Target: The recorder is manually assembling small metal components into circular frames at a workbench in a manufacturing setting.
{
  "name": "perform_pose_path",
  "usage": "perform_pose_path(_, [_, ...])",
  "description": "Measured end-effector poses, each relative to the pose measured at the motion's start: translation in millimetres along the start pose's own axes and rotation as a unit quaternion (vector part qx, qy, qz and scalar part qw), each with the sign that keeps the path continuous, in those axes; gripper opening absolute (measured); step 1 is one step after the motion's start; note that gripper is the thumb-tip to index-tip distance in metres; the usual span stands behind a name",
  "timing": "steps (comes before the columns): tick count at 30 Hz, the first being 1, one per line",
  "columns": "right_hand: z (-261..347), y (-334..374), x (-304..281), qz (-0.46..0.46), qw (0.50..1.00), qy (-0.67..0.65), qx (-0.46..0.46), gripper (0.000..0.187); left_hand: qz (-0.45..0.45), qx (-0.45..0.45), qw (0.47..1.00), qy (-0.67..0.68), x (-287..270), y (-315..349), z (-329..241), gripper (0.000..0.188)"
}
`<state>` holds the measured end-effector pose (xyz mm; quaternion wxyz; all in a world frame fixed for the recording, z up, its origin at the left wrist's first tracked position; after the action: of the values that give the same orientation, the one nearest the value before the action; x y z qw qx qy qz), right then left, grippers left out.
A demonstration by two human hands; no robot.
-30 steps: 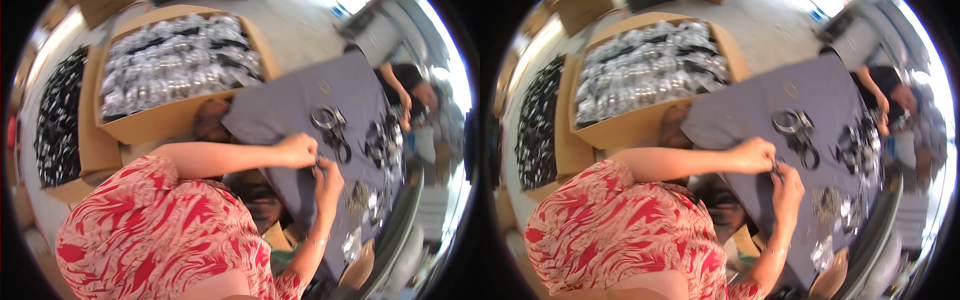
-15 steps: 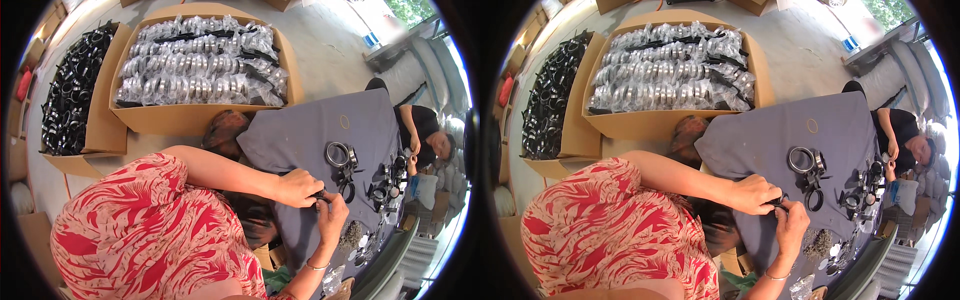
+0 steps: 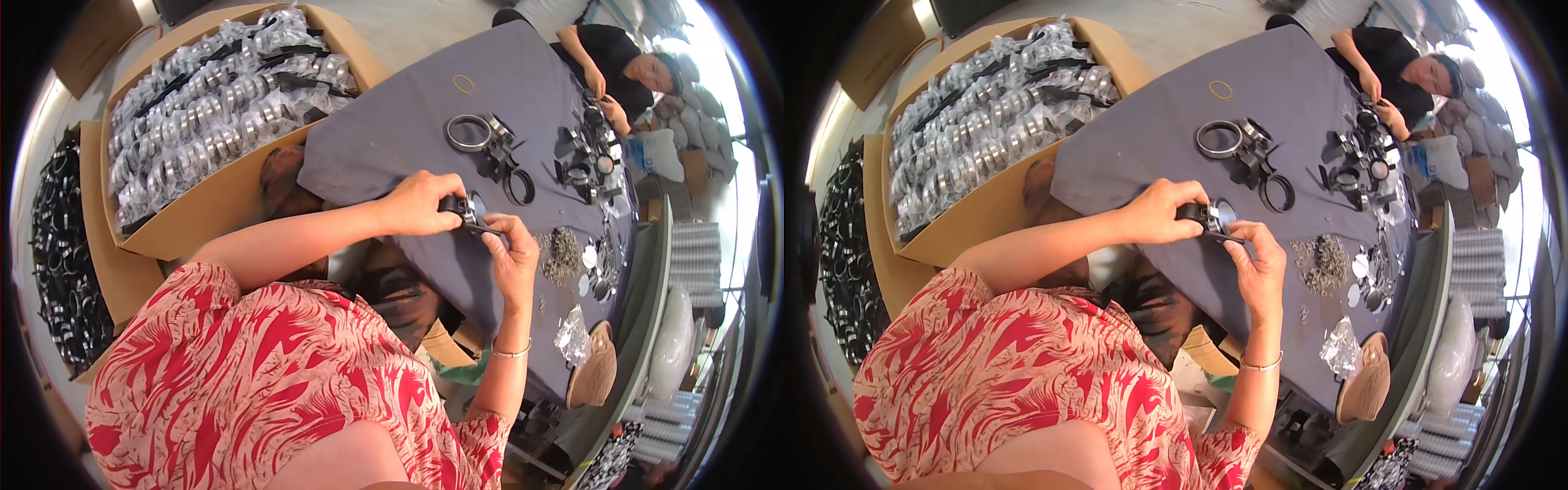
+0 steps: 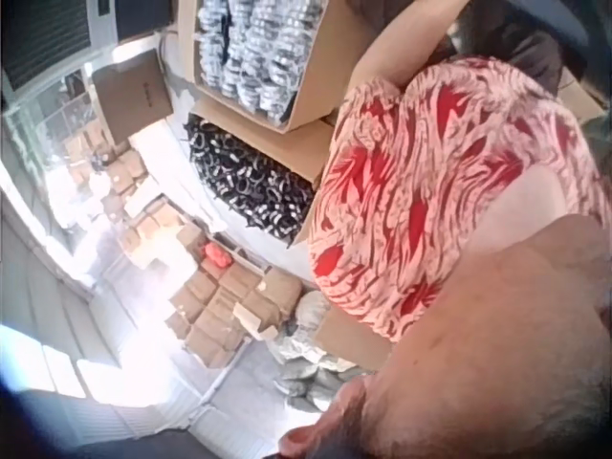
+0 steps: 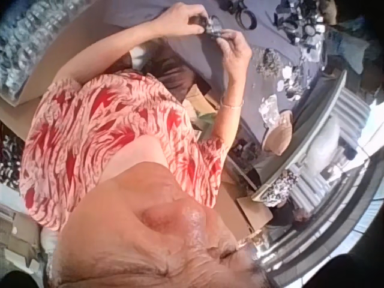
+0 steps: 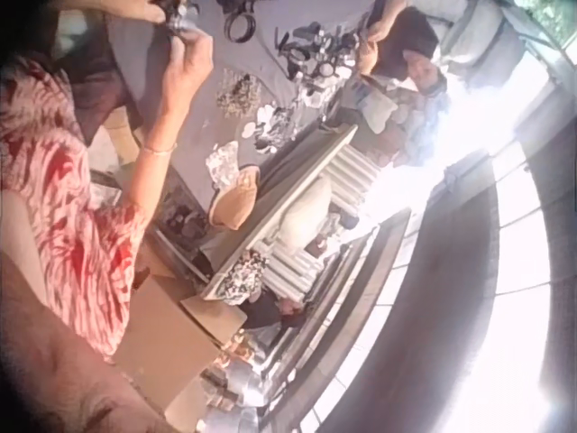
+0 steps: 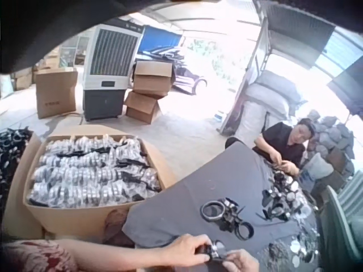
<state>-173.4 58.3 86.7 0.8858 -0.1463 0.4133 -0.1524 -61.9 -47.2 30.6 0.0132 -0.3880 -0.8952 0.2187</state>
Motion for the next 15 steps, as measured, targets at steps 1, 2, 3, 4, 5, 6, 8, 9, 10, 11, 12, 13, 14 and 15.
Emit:
perform_pose_path(1, [-13.0, 8.7, -4.8, 0.009, 0.996, -0.001, 0.09, 0.011, -0.007, 0.007, 1.0, 0.019, -1.4, -0.3, 3.0, 0.032])
perform_pose_path(2, [-25.3, 21.8, -8.7, 0.018, 0.984, -0.003, 0.18, 0.01, 0.0, -0.003, 0.999, 0.05, -0.6, -1.2, 5.2, 0.029])
perform_pose_path(3, [-31.4, 29.2, -8.2, 0.048, 0.974, -0.016, 0.219, 0.01, 0.021, -0.064, 0.991, 0.119, 3.4, -3.1, 13.6, 0.027])
perform_pose_path(4, [-38.1, 34.1, -9.3, 0.045, 0.974, -0.016, 0.221, 0.01, 0.041, -0.126, 0.974, 0.186, 8.4, -3.6, 20.6, 0.024])
perform_pose_path(5, [-47.4, 38.6, -7.4, 0.06, 0.968, 0.023, 0.241, 0.01, 0.049, -0.188, 0.962, 0.194, 7.3, -5.1, 14.0, 0.019])
perform_pose_path(6, [-53.9, 42.6, -6.3, 0.076, 0.961, 0.061, 0.259, 0.011, 0.052, -0.188, 0.961, 0.194, 7.7, -7.7, 11.3, 0.019])
perform_pose_path(8, [-47.4, 42.5, -4.0, 0.064, 0.953, 0.152, 0.254, 0.014, 0.07, -0.264, 0.952, 0.142, 10.0, -7.2, 19.1, 0.017])
perform_pose_path(9, [-22.9, 30.7, -7.7, 0.0, 0.963, 0.222, 0.155, 0.016, 0.067, -0.266, 0.951, 0.143, 8.9, -7.2, 18.1, 0.017])
perform_pose_path(10, [3.0, 22.9, -8.1, -0.064, 0.955, 0.286, 0.053, 0.019, 0.077, -0.275, 0.948, 0.142, 9.8, -6.7, 17.4, 0.013])
perform_pose_path(11, [4.5, 20.7, -2.6, -0.065, 0.969, 0.216, 0.103, 0.024, 0.088, -0.282, 0.945, 0.142, 11.8, -5.9, 17.0, 0.009])
perform_pose_path(12, [11.4, 16.7, 5.1, -0.068, 0.974, 0.191, 0.097, 0.025, 0.088, -0.283, 0.944, 0.142, 13.0, -6.0, 18.6, 0.009])
perform_pose_path(13, [17.9, 13.0, 12.8, -0.071, 0.979, 0.166, 0.09, 0.025, 0.079, -0.289, 0.939, 0.166, 14.8, -5.4, 22.6, 0.011])
perform_pose_path(14, [25.4, 8.3, 22.0, -0.059, 0.981, 0.172, 0.071, 0.024, 0.07, -0.295, 0.934, 0.189, 14.8, -6.0, 23.6, 0.013])
perform_pose_path(15, [25.8, 7.8, 25.5, -0.057, 0.981, 0.171, 0.071, 0.024, 0.068, -0.296, 0.934, 0.189, 15.2, -6.8, 23.3, 0.013])
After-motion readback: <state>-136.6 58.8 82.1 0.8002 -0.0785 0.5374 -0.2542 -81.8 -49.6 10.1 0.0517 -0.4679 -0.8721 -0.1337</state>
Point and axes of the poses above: each hand's wrist, its own y-axis away from the middle knuckle, its own x-axis out of the palm, z = x × y, the point moved 7 cm from there along -y, towards the middle knuckle, and after that the axes turned 5 degrees about y, right-handed, at the moved point
